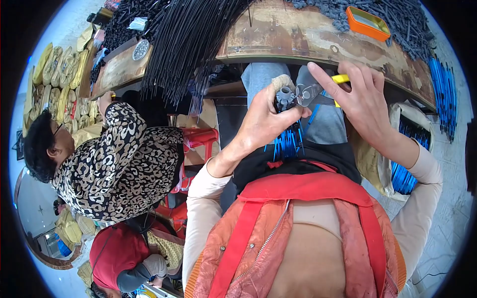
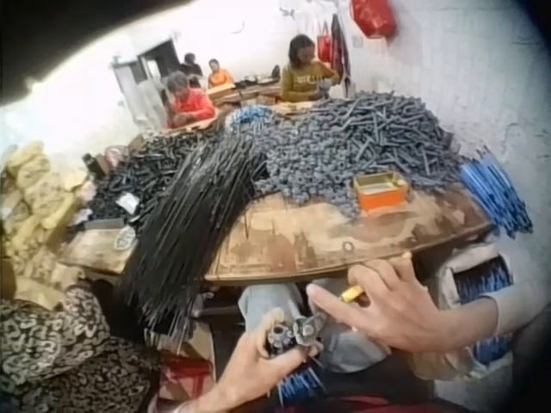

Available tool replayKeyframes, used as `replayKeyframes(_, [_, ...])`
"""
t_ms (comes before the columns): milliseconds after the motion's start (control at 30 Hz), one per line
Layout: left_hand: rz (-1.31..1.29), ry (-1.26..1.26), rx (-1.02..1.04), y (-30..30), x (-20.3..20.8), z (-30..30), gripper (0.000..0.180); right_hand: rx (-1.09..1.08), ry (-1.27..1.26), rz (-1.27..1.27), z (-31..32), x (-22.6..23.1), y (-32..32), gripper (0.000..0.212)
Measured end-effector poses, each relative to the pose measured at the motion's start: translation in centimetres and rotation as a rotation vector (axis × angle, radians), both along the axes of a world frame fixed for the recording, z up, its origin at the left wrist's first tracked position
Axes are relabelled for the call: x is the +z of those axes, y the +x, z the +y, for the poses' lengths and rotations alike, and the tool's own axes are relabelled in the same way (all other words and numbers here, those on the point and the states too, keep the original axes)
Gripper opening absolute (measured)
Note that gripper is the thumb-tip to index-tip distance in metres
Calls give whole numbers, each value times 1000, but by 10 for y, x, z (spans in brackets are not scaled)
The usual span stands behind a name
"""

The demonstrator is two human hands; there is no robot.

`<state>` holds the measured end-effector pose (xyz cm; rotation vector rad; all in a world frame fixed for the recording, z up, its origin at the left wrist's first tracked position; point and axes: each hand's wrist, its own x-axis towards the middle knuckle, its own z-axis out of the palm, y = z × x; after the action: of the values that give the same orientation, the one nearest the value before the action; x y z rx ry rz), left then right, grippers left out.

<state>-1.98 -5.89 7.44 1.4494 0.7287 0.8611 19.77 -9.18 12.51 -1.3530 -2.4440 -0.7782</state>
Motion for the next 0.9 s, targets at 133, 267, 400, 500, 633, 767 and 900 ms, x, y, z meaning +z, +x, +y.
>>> replayKeyframes(133, [7,-67,9,1,4,-2,15,54,-114,5,-2,1,8,65])
replayKeyframes(267, [1,-53,2,1,4,-3,17,229,-280,27,4,16,28,60])
replayKeyframes(400, [131,49,-61,-2,10,-7,23,153,-1215,534,-2,42,30,60])
replayKeyframes(500, [79,18,-226,-1,14,-13,27,-152,-1797,862,-17,31,25,58])
replayKeyframes(633, [-283,-240,-236,7,24,-6,46,78,-1003,568,-26,14,28,56])
replayKeyframes(767, [-43,-198,14,21,8,1,45,188,-534,361,-19,13,42,57])
replayKeyframes(900, [-95,-165,-110,25,-3,2,44,-29,-1315,527,-5,34,53,53])
